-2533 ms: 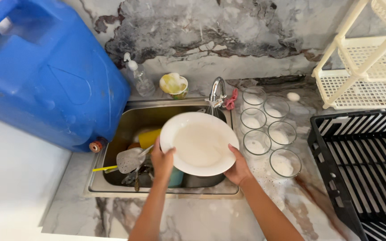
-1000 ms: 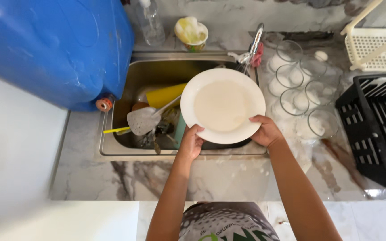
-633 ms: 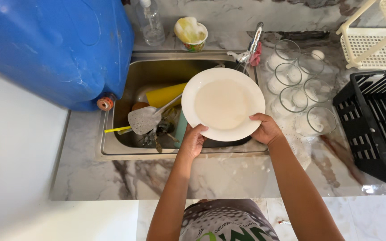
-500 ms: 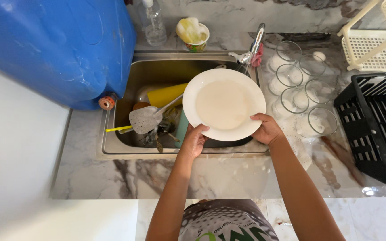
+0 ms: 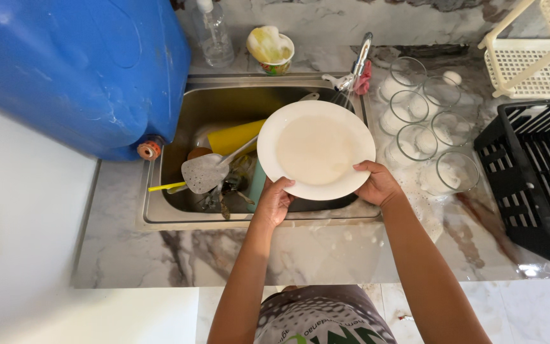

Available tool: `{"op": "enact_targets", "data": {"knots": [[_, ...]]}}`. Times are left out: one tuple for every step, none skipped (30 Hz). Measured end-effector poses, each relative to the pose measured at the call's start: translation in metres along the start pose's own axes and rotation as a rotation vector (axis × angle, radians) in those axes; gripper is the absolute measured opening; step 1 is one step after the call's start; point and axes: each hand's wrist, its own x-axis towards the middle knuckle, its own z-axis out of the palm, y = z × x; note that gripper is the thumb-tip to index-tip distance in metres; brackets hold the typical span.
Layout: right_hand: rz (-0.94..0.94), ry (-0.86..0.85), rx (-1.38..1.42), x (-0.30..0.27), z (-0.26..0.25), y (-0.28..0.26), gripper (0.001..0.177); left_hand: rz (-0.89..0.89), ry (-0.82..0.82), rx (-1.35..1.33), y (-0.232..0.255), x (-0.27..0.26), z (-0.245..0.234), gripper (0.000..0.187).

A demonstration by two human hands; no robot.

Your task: The person washes plates, glasses, and a water bottle by hand in a sink using a sponge and rinsing them with water from a tap.

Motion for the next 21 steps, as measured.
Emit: {"op": "enact_targets", "data": {"knots": [[-0.001, 0.001, 0.002, 0.0013, -0.0025, 0.0008, 0.045, -0.002, 0.0, 0.001, -0.0009, 0.0007, 0.0001, 0.057], [0.004, -0.004, 0.006, 0.003, -0.0044, 0.0014, 0.045, 0.002, -0.001, 0.001, -0.0014, 0.0017, 0.0, 0.057], [0.009, -0.01, 0.011, 0.0047, -0.0061, 0.0021, 0.045, 0.005, -0.001, 0.0, -0.0016, 0.0024, -0.0001, 0.057], [0.009, -0.012, 0.011, 0.0048, -0.007, 0.0016, 0.045, 0.007, -0.001, 0.001, -0.0014, 0.0017, 0.0, 0.057], [0.011, -0.016, 0.006, 0.0049, -0.0077, 0.0012, 0.045, 0.002, -0.003, -0.002, -0.0011, 0.0008, 0.0, 0.056], [0.013, -0.02, 0.0, 0.0051, -0.0083, 0.0005, 0.045, -0.002, -0.006, -0.006, -0.0007, 0.0001, 0.0001, 0.055], [0.013, -0.023, -0.001, 0.0044, -0.0066, 0.0005, 0.045, 0.0, -0.007, -0.006, -0.0003, 0.0001, 0.0004, 0.055], [0.006, -0.022, -0.01, 0.0033, -0.0052, 0.0006, 0.045, 0.001, -0.006, -0.005, -0.0003, 0.0, 0.0006, 0.055], [0.0, -0.022, -0.02, 0.0023, -0.0039, 0.0007, 0.046, 0.002, -0.006, -0.004, -0.0004, -0.0002, 0.0008, 0.056], [0.0, -0.022, -0.021, 0.002, -0.0046, 0.0007, 0.046, 0.003, -0.006, -0.004, 0.0, -0.0006, 0.0008, 0.056], [0.002, -0.027, -0.017, 0.0017, -0.0053, 0.0006, 0.047, -0.002, -0.016, 0.002, 0.0005, -0.001, 0.0008, 0.055], [0.004, -0.031, -0.013, 0.0019, -0.0057, 0.0003, 0.047, -0.006, -0.028, 0.009, 0.0013, -0.001, 0.0008, 0.055], [0.003, -0.033, -0.014, 0.0022, -0.0061, 0.0002, 0.047, -0.004, -0.028, 0.008, 0.0018, -0.0017, 0.001, 0.055], [0.004, -0.036, -0.016, 0.0024, -0.0065, 0.0005, 0.047, -0.007, -0.028, 0.006, 0.0024, -0.0027, 0.0009, 0.055], [0.004, -0.04, -0.018, 0.0027, -0.0069, 0.0006, 0.047, -0.009, -0.028, 0.004, 0.0029, -0.0035, 0.0009, 0.054], [0.005, -0.04, -0.018, 0.0024, -0.0068, 0.0009, 0.047, -0.009, -0.028, 0.005, 0.003, -0.0039, 0.0015, 0.054], [0.003, -0.038, -0.008, 0.0021, -0.0067, 0.0011, 0.047, -0.008, -0.03, 0.005, 0.003, -0.0043, 0.0021, 0.054], [0.0, -0.035, 0.002, 0.0017, -0.0065, 0.0012, 0.047, -0.008, -0.032, 0.005, 0.0031, -0.0046, 0.0029, 0.053], [0.001, -0.036, 0.002, 0.0013, -0.0064, 0.0017, 0.047, -0.008, -0.031, 0.005, 0.0034, -0.0054, 0.0026, 0.053], [0.0, -0.038, 0.002, 0.0012, -0.0062, 0.0016, 0.046, -0.01, -0.032, 0.013, 0.0039, -0.0058, 0.0028, 0.053], [0.0, -0.041, 0.003, 0.001, -0.0059, 0.0015, 0.046, -0.011, -0.033, 0.021, 0.0045, -0.0062, 0.003, 0.053]]}}
